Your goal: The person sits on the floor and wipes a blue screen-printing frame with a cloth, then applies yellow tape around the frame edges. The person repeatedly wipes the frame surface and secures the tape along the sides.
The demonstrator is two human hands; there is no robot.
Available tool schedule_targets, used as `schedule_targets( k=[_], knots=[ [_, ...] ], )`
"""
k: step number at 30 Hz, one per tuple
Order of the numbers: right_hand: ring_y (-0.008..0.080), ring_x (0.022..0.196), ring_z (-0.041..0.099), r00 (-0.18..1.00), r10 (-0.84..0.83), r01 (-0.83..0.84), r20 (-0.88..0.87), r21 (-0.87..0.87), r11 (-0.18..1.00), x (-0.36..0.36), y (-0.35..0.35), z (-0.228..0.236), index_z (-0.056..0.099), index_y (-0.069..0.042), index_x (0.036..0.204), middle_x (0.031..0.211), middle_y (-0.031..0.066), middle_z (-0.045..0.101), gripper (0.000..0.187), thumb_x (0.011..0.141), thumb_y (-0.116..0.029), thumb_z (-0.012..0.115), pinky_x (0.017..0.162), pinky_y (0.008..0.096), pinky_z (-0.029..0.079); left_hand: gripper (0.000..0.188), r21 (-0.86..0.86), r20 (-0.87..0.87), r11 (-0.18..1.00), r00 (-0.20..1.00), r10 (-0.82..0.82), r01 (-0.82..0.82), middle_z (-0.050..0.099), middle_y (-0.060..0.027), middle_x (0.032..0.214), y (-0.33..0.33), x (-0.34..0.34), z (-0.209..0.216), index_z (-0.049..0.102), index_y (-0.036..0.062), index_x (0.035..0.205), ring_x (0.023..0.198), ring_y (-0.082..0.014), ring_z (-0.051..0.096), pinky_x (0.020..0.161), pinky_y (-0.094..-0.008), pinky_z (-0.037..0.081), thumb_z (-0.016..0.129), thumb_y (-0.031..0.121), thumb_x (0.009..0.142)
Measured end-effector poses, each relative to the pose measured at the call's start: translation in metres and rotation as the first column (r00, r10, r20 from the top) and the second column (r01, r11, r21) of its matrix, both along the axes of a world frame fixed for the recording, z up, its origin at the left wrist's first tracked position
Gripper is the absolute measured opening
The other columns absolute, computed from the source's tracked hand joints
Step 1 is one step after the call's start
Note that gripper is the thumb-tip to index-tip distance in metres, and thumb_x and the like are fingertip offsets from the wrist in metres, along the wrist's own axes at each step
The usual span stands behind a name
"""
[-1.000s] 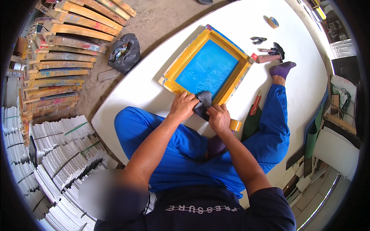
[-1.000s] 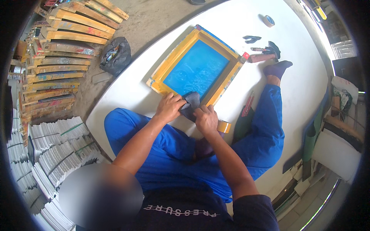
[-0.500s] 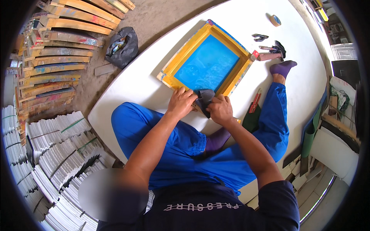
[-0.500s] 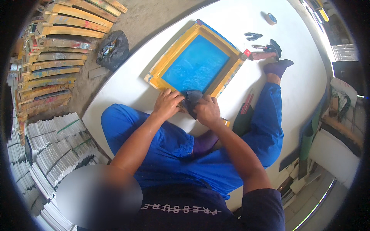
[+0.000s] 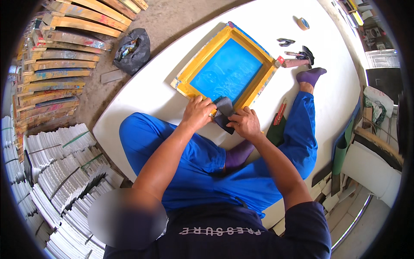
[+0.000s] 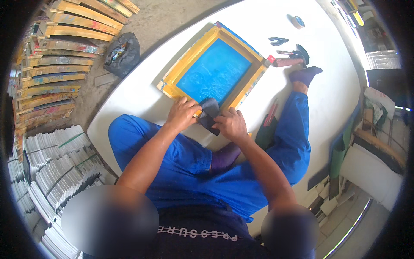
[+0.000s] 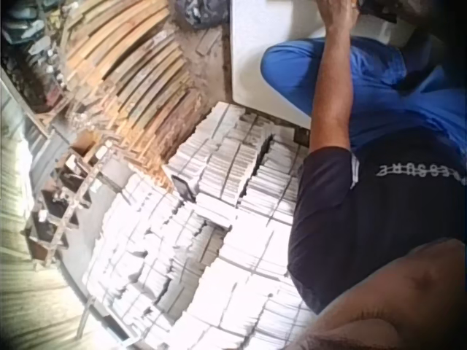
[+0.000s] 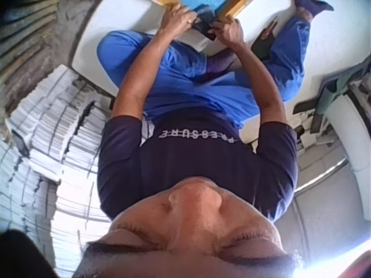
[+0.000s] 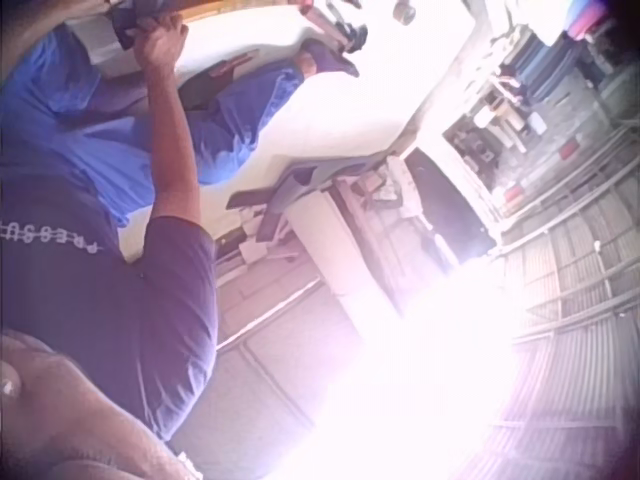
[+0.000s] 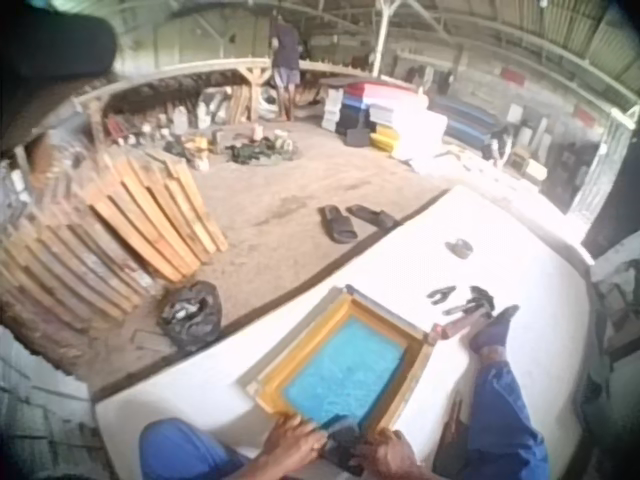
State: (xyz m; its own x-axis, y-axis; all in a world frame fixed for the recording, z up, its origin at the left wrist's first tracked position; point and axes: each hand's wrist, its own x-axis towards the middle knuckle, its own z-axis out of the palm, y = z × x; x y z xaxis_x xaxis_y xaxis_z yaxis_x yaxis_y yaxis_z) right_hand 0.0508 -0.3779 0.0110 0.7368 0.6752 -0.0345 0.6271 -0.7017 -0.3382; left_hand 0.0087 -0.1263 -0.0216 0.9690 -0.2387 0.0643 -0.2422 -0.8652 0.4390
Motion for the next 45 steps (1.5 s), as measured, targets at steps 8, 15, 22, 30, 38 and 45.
schedule_targets(
  k=[8,15,22,30,38,45],
  knots=[
    [0.0224,0.093,0.06,0.996,0.061,-0.057,0.059,-0.064,0.996,0.025,-0.002,0.002,0.084,-0.026,0.086,0.088,-0.0053,0.068,0.015,0.079,-0.039,0.081,0.079,0.0399,0.044,0.05,-0.022,-0.049,1.0,0.999,0.0,-0.001,0.065,0.0019,0.107,0.0,-0.001,0.005,0.079,0.0193,0.112,0.109,-0.0273,0.059,0.097,-0.0442,0.05,0.094,0.034,0.066],
    [0.0207,0.101,0.06,0.995,0.09,-0.084,0.05,-0.12,0.989,0.029,-0.003,0.013,0.084,-0.027,0.093,0.094,-0.0065,0.068,0.023,0.075,-0.04,0.083,0.082,0.0401,0.046,0.051,-0.03,-0.028,0.999,1.0,0.012,-0.012,0.066,0.0021,0.107,-0.001,-0.003,0.002,0.079,0.0205,0.112,0.111,-0.0279,0.059,0.099,-0.0439,0.05,0.094,0.035,0.066],
    [0.0213,0.097,0.06,0.983,0.167,-0.155,0.078,-0.133,0.979,0.032,0.0,0.02,0.084,-0.028,0.097,0.093,-0.0048,0.068,0.026,0.075,-0.041,0.083,0.08,0.0402,0.045,0.053,-0.028,-0.05,0.999,0.999,0.021,-0.023,0.067,0.002,0.11,0.0,-0.002,0.001,0.079,0.0199,0.112,0.114,-0.0275,0.059,0.1,-0.0437,0.049,0.094,0.037,0.064],
    [0.021,0.09,0.057,0.994,0.03,-0.015,0.108,-0.134,0.991,-0.008,0.013,0.001,0.084,-0.023,0.098,0.087,-0.004,0.062,0.028,0.077,-0.041,0.082,0.079,0.0397,0.044,0.051,-0.027,-0.012,1.0,1.0,0.013,-0.013,0.067,0.0019,0.111,-0.002,-0.004,-0.005,0.079,0.02,0.112,0.114,-0.0274,0.059,0.099,-0.0445,0.049,0.094,0.035,0.065],
    [0.0236,0.098,0.06,0.994,0.083,-0.073,0.065,-0.146,0.987,0.0,0.01,0.002,0.083,-0.024,0.105,0.092,-0.0023,0.067,0.031,0.081,-0.043,0.08,0.082,0.0419,0.046,0.051,-0.007,-0.053,1.0,0.999,0.0,0.0,0.067,0.0011,0.11,-0.002,0.001,0.001,0.079,0.0195,0.111,0.114,-0.0286,0.059,0.1,-0.0454,0.049,0.093,0.038,0.066],
    [0.0239,0.094,0.06,0.984,0.097,-0.087,0.147,-0.072,0.994,-0.006,0.009,0.004,0.083,-0.022,0.092,0.083,-0.0018,0.066,0.021,0.083,-0.04,0.078,0.081,0.041,0.046,0.052,-0.015,-0.034,1.0,0.999,0.013,-0.013,0.067,0.0005,0.113,-0.002,-0.004,-0.007,0.079,0.0187,0.112,0.118,-0.0292,0.058,0.102,-0.0448,0.048,0.093,0.039,0.066]
  ],
)
